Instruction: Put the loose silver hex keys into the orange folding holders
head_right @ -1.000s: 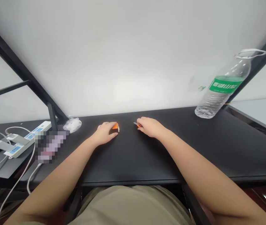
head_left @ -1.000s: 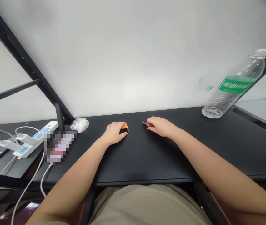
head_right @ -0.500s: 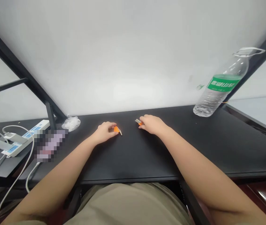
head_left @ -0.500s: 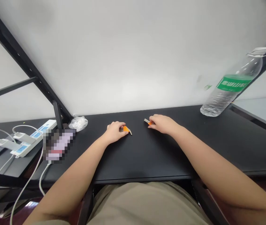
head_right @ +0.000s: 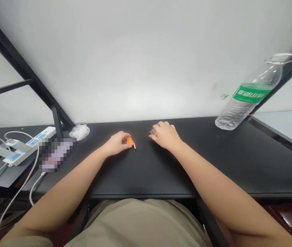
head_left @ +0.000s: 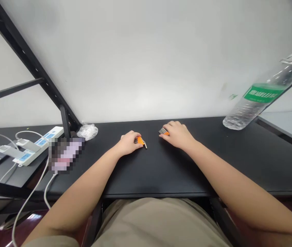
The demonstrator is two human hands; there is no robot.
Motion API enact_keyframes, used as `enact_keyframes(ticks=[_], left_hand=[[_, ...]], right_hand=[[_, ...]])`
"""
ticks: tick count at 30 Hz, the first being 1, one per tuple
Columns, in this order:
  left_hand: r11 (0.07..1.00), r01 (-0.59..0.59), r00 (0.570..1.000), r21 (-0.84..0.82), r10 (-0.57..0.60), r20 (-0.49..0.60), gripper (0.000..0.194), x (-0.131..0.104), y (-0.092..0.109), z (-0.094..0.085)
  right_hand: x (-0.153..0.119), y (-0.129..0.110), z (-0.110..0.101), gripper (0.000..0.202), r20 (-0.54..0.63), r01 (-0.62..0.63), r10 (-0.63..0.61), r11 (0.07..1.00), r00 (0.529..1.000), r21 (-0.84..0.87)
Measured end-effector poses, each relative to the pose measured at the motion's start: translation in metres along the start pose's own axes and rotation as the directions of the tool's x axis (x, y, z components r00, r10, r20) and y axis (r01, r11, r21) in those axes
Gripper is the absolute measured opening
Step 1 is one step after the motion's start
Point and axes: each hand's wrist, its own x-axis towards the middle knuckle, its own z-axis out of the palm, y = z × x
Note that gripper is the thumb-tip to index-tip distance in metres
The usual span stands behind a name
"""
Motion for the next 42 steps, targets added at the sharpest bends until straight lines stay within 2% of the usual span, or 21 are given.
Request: enact_keyframes(ticks=[2,4,6,8,12,15,18,25,35,42], left_hand=[[0.999,-0.033,0.999,0.026,0.034,-0.022,0.042,-0.002,0.003,0.000],[0.997,-0.075,0.996,0.036,0.076,-0.043,0.042,-0.004,0.006,0.002],[0.992,-0.120,0.991,0.034,0.122,-0.063,0.040,-0.006,0.008,0.004],[0.987,-0.159,0.983,0.031,0.161,-0.086,0.038,-0.007,0.010,0.007],[0.976,-0.217,0.966,-0.018,0.212,-0.147,0.038,-0.007,0.012,0.010],[0.968,-0.245,0.953,-0.048,0.232,-0.193,0.042,-0.007,0.014,0.010],[0.964,-0.257,0.953,-0.061,0.243,-0.184,0.041,-0.006,0.016,0.009],[0.966,-0.246,0.954,-0.080,0.226,-0.197,0.040,-0.005,0.015,0.009],[0.969,-0.235,0.963,-0.075,0.222,-0.153,0.036,-0.004,0.011,0.004],[0.976,-0.181,0.983,-0.122,0.179,-0.033,0.037,-0.005,0.005,-0.001]], right_hand=[[-0.002,-0.017,-0.001,0.031,-0.078,0.146,-0.134,0.975,0.988,0.166],[-0.005,-0.034,0.002,0.031,-0.053,0.214,-0.211,0.891,0.976,0.400],[-0.007,-0.048,0.012,0.030,0.038,0.149,-0.218,0.776,0.975,0.612],[-0.007,-0.056,0.024,0.029,0.111,0.070,-0.230,0.656,0.967,0.751],[-0.004,-0.057,0.040,0.032,0.173,-0.058,-0.190,0.495,0.966,0.867],[-0.003,-0.053,0.042,0.039,0.196,-0.092,-0.215,0.419,0.957,0.904],[-0.004,-0.052,0.041,0.041,0.218,-0.135,-0.199,0.362,0.955,0.922],[-0.004,-0.053,0.037,0.042,0.296,-0.258,-0.114,0.263,0.948,0.930],[-0.008,-0.057,0.023,0.033,0.276,-0.254,-0.091,0.196,0.957,0.947],[-0.008,-0.049,0.017,0.023,0.347,-0.327,-0.007,0.323,0.938,0.888]])
